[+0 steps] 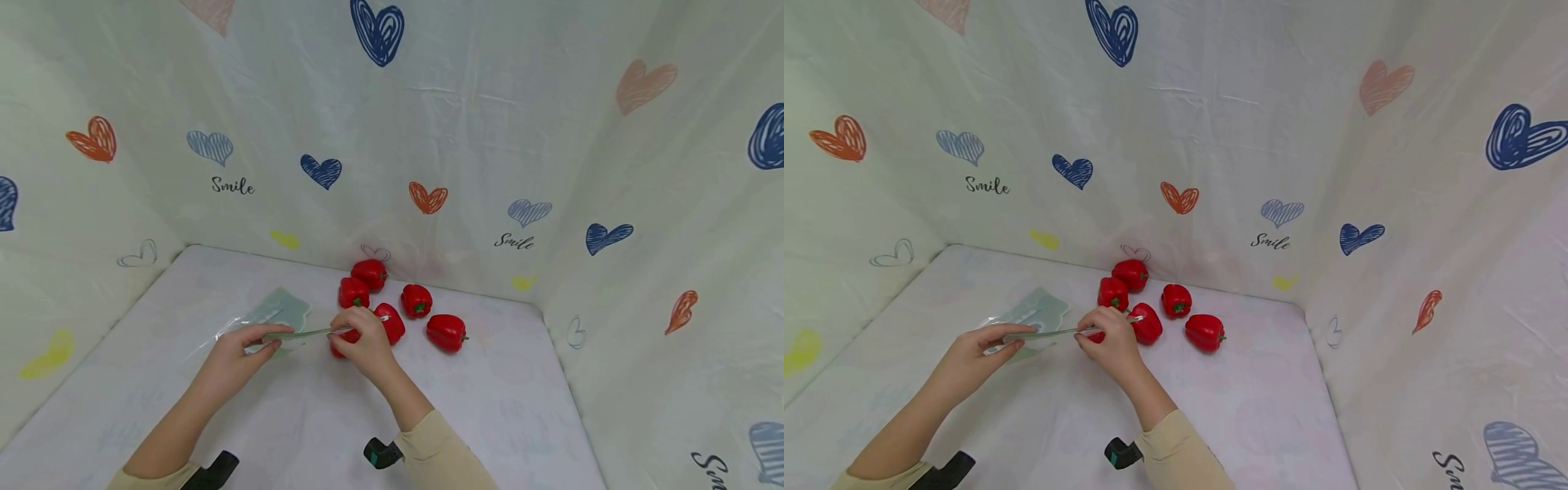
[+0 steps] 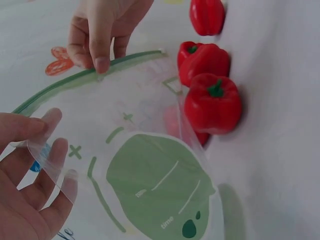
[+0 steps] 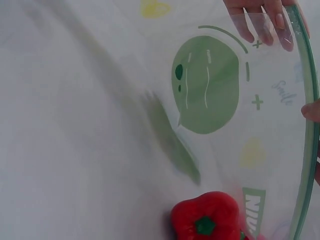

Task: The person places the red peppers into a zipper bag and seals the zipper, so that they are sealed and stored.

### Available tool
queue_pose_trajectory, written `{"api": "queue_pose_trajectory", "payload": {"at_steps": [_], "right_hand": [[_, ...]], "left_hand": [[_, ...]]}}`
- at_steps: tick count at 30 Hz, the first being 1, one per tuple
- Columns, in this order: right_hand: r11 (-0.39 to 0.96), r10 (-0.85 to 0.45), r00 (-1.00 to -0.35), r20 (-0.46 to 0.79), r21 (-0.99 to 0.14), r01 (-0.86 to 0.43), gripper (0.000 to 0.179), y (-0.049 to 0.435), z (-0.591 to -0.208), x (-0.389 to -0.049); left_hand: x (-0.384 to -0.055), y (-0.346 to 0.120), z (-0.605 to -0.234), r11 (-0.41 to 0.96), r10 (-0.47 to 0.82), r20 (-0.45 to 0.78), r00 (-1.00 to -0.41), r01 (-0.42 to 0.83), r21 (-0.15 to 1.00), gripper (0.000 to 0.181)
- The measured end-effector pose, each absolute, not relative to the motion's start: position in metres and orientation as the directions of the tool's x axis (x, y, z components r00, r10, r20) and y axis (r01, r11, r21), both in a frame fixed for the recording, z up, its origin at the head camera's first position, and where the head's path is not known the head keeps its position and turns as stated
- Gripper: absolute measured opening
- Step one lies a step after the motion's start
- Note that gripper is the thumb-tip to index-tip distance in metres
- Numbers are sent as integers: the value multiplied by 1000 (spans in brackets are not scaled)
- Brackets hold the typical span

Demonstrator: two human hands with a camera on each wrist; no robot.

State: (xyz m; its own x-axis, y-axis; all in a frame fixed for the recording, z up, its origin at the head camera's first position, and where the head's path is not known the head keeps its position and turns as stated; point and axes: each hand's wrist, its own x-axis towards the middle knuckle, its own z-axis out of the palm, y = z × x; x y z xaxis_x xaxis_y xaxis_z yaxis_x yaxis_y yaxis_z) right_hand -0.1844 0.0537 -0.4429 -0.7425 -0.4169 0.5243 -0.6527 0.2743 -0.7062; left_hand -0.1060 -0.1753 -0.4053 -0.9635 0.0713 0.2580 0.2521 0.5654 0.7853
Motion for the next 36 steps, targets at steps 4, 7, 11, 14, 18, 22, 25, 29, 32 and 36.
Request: {"api": "queue_pose_trajectory", "payload": {"at_steps": [4,7,11,14,18,22,25,29,32,36], "right_hand": [[290,-427,-759,492,-720,-630,16,54,-443,-184],[307,-439,-769,464,-727,-614,15,53,-443,-183],[326,-440,-775,454,-723,-609,13,51,-443,-182],[337,-431,-778,456,-719,-608,13,49,-444,-181],[356,-431,-777,459,-705,-614,12,46,-445,-179],[353,-448,-775,446,-708,-612,10,43,-447,-177],[331,-465,-770,436,-722,-608,11,42,-448,-175],[307,-488,-745,455,-709,-634,11,41,-449,-174],[288,-497,-728,473,-702,-652,8,40,-451,-173],[262,-489,-728,481,-715,-648,6,38,-452,-172]], "left_hand": [[-108,-174,-407,569,73,274,-959,266,778,24],[-108,-173,-407,570,75,279,-957,271,776,24],[-106,-173,-406,564,80,269,-960,267,781,24],[-105,-173,-406,564,91,253,-963,259,784,25],[-103,-173,-404,560,135,226,-965,262,786,28],[-103,-173,-403,562,172,205,-964,267,783,26],[-104,-174,-404,575,186,184,-965,259,776,25],[-104,-176,-405,610,217,136,-967,243,754,24],[-104,-177,-407,641,238,122,-963,251,726,25],[-103,-178,-408,651,275,139,-951,291,702,23]]}}
